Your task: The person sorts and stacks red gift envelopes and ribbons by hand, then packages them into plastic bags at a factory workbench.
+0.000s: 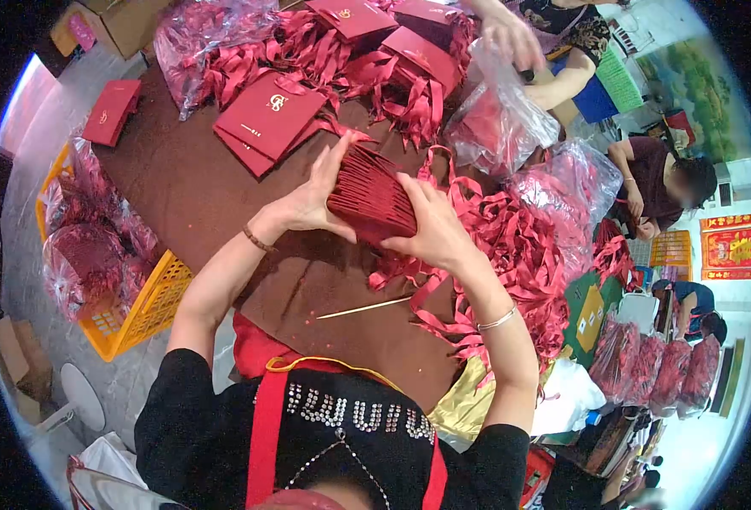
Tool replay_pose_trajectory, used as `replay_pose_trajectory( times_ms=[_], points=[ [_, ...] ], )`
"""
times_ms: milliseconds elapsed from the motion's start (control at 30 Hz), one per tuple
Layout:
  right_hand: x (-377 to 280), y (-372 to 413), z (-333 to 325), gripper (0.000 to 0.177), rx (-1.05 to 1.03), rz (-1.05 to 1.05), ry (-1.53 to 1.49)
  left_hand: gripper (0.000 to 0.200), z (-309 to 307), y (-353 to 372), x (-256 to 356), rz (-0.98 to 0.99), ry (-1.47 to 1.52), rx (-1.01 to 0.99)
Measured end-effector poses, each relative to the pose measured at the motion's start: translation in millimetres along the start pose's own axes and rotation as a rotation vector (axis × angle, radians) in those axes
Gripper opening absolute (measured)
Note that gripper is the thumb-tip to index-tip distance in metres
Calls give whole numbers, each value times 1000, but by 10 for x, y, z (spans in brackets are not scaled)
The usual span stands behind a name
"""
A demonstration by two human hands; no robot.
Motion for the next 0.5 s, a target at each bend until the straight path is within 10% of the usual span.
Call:
replay_pose_trajectory(
  times_ms=[500],
  points=[
    [140, 18, -173, 107, 298, -19, -75, 64, 121, -86, -122, -107, 210, 220]
  ],
)
Point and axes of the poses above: each hand's wrist, its own y-axis away from the middle knuckle, its own z-axis out of the palm, x = y × z, the point moved 8 cm from there along -y, towards the middle knuckle, and after that the axes turned 2 degrees about z, right-handed, at the moved point
